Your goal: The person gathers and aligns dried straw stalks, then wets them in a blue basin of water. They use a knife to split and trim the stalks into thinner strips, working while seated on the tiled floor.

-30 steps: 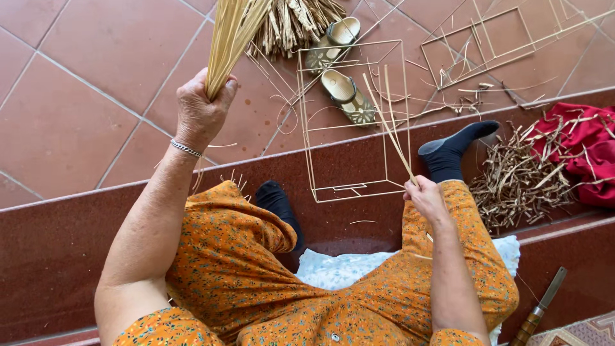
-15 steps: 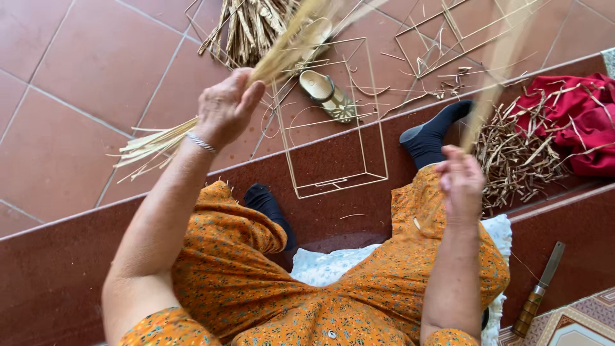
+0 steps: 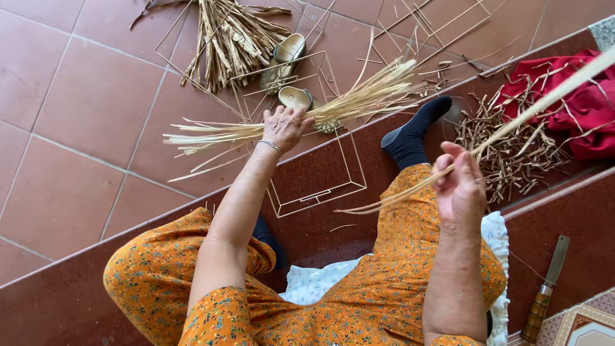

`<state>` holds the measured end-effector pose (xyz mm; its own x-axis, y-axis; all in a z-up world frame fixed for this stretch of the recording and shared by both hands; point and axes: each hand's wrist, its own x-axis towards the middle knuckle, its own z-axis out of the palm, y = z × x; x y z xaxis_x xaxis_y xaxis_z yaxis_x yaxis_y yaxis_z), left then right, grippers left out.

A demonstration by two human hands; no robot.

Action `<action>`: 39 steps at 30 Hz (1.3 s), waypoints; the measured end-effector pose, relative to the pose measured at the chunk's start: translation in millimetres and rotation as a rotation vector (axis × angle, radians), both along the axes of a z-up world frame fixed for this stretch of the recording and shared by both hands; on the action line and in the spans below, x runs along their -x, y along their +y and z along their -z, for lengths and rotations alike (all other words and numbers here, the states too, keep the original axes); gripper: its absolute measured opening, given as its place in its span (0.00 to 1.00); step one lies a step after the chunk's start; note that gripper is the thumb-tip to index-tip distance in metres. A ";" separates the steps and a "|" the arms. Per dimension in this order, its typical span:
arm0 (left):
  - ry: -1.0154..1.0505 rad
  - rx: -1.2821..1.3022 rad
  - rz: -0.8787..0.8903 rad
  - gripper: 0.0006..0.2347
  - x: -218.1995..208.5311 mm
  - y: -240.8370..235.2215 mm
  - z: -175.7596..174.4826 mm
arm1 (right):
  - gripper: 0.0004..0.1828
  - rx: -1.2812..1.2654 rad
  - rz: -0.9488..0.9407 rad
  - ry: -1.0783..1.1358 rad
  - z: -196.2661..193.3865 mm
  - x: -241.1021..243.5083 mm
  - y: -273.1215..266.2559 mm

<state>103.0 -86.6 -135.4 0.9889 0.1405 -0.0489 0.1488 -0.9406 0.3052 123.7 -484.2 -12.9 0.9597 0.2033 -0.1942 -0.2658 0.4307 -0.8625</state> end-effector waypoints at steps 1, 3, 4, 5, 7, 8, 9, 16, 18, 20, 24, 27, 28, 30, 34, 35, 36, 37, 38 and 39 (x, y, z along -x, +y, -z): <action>-0.017 0.009 -0.016 0.24 -0.1 -0.2 1.6 | 0.15 -0.013 -0.038 0.022 2.9 1.1 -0.8; 0.005 -0.039 0.000 0.29 4.0 -0.6 0.9 | 0.15 -0.033 -0.032 0.058 8.5 6.3 2.9; 0.013 -0.065 0.005 0.32 4.3 -0.1 -2.1 | 0.15 -0.045 -0.031 0.072 10.1 7.2 7.1; -0.002 -0.056 0.014 0.35 5.6 0.1 -6.4 | 0.14 -0.028 -0.043 0.070 10.7 9.0 11.8; -0.034 -0.037 0.029 0.39 10.1 -1.1 -17.4 | 0.12 0.005 -0.069 0.062 9.2 13.2 20.5; -0.121 -0.080 0.044 0.39 12.1 -0.8 -24.4 | 0.12 0.007 -0.088 0.075 7.4 14.5 24.9; -0.207 -0.123 0.059 0.38 14.9 0.3 -32.1 | 0.12 0.009 -0.107 0.088 5.6 15.6 29.3; -0.252 0.121 0.222 0.14 46.7 -38.8 -101.0 | 0.12 -0.044 -0.076 0.009 2.3 27.2 40.2; 0.110 0.619 0.186 0.14 68.7 -59.8 -125.7 | 0.12 -0.074 -0.022 -0.011 1.7 33.6 37.3; 0.253 0.888 0.269 0.13 93.4 -73.9 -149.1 | 0.10 -0.101 0.020 -0.057 -2.0 37.8 33.3; 0.133 0.883 0.333 0.11 136.7 -102.7 -172.8 | 0.09 -0.133 0.063 -0.150 -14.8 59.9 19.7; 0.034 0.965 0.326 0.08 157.5 -120.7 -178.7 | 0.09 -0.125 0.095 -0.185 -30.8 76.3 12.8; 0.083 0.996 0.286 0.08 163.6 -127.7 -179.4 | 0.09 -0.121 0.104 -0.190 -36.4 82.9 12.6; 0.099 1.013 0.277 0.08 173.0 -136.1 -182.2 | 0.11 -0.107 0.104 -0.196 -50.7 96.3 11.3; 0.011 1.037 0.319 0.07 180.6 -145.1 -187.3 | 0.16 -0.046 0.006 -0.239 -77.6 120.9 10.7; -0.001 1.063 0.309 0.07 180.4 -146.9 -187.8 | 0.15 0.001 -0.043 -0.244 -81.9 126.6 12.5; 0.015 1.108 0.302 0.06 178.4 -148.0 -188.0 | 0.14 0.050 -0.090 -0.253 -85.6 131.8 15.2; 0.031 1.154 0.296 0.06 176.1 -148.6 -187.3 | 0.13 0.099 -0.137 -0.261 -88.3 134.7 17.7; 0.050 1.201 0.285 0.05 177.0 -150.4 -184.7 | 0.12 0.126 -0.131 -0.245 -88.1 139.7 19.5; 0.051 1.224 0.300 0.05 176.4 -150.7 -181.5 | 0.11 0.152 -0.125 -0.230 -86.7 144.4 21.8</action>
